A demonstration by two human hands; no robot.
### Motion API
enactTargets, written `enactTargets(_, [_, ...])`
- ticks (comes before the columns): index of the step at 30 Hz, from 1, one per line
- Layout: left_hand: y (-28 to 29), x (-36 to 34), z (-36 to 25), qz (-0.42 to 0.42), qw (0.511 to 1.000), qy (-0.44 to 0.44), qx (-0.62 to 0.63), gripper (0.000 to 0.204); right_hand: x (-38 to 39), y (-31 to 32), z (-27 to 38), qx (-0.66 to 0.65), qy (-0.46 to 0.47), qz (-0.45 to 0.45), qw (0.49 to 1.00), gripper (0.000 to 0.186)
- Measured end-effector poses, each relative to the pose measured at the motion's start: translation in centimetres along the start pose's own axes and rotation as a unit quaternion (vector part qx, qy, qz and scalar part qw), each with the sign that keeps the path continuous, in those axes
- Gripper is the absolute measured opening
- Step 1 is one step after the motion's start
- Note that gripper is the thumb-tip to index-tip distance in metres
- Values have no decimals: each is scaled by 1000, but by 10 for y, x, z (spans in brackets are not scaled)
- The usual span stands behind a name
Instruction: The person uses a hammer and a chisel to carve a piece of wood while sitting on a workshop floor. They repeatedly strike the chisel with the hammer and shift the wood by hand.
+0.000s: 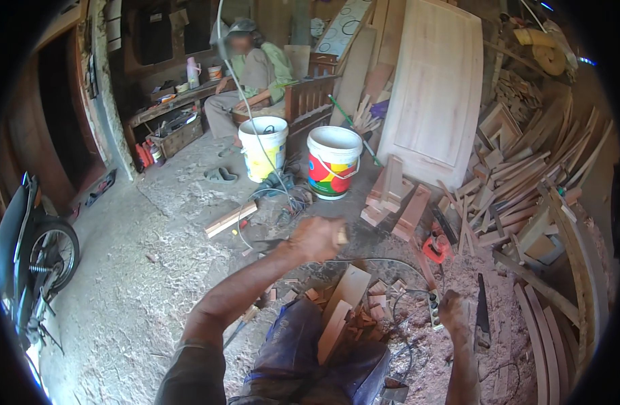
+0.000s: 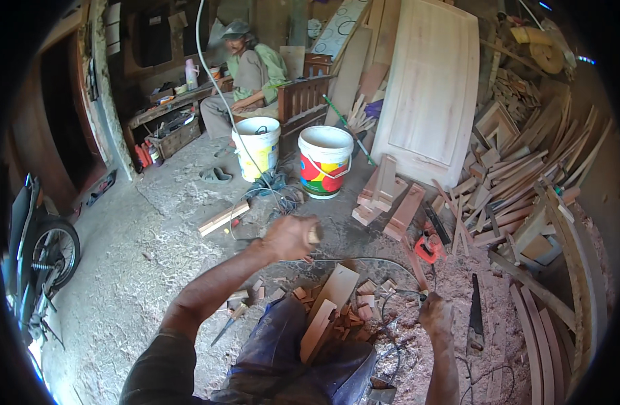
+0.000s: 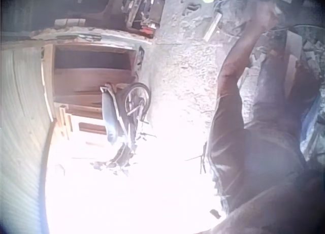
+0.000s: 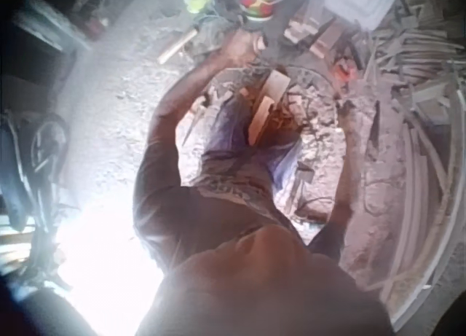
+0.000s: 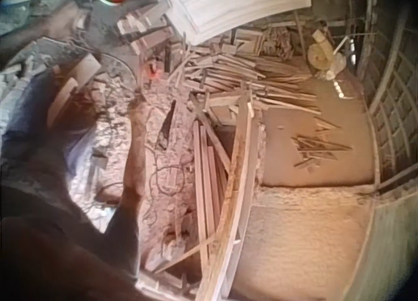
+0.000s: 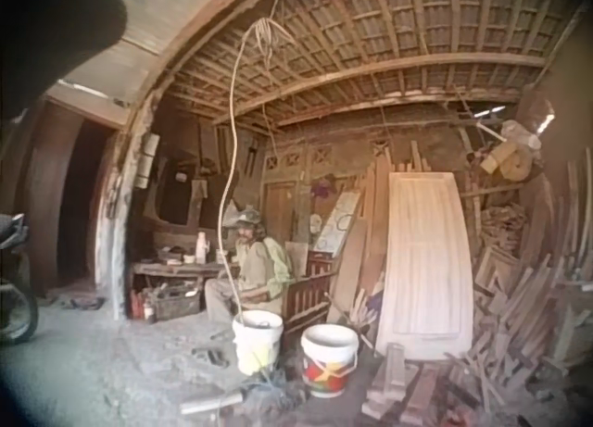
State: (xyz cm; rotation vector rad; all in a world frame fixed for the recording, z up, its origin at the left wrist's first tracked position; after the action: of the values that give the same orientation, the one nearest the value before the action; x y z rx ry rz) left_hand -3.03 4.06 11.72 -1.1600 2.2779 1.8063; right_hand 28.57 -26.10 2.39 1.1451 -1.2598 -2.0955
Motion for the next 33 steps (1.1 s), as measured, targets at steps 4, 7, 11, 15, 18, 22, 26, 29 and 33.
enactTargets(4, [-13, -8, -81, -81, 963, -38, 252, 31, 31, -10, 32, -193, 9, 43, 980, 26])
enactTargets(7, [-25, -5, -127, -94, 899, -26, 426, 30, 41, 25, 106, -336, 84, 8, 938, 49])
enactTargets(11, [-50, -2, -156, -59, 825, -1, 563, 28, 58, 26, 125, -485, 26, 79, 870, 60])
enactTargets(15, [-43, 7, -147, -61, 888, -51, 453, 28, 76, 32, 104, -376, 58, 61, 923, 51])
enactTargets(18, [-28, 14, -121, -3, 950, -102, 296, 30, 88, 11, 42, -254, 113, 22, 960, 47])
enactTargets(22, [-23, 26, -69, 79, 989, -61, 105, 36, 101, 3, -39, -191, 23, -4, 981, 36])
enactTargets(26, [-16, 43, -7, 122, 991, 32, 36, 32, 86, 13, -124, -77, -16, 23, 997, 30])
enactTargets(29, [-14, 58, 27, 98, 992, 70, 32, 31, 68, 20, -143, -60, -65, -60, 994, 19])
enactTargets(33, [-18, 47, 27, 60, 996, 58, -1, 35, 59, 11, -176, -84, -19, -136, 987, 19])
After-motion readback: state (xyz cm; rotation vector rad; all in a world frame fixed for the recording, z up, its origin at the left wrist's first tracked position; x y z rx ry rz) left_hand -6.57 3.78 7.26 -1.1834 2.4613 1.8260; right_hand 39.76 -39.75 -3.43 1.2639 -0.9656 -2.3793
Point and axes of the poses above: each hand's wrist, its own x-axis away from the middle knuckle, its own y-axis out of the back of the hand, z = x × y, the point moved 1 cm from there along -x, towards the middle knuckle, and after that the axes turned 6 degrees about -z, right-handed, at the moved point
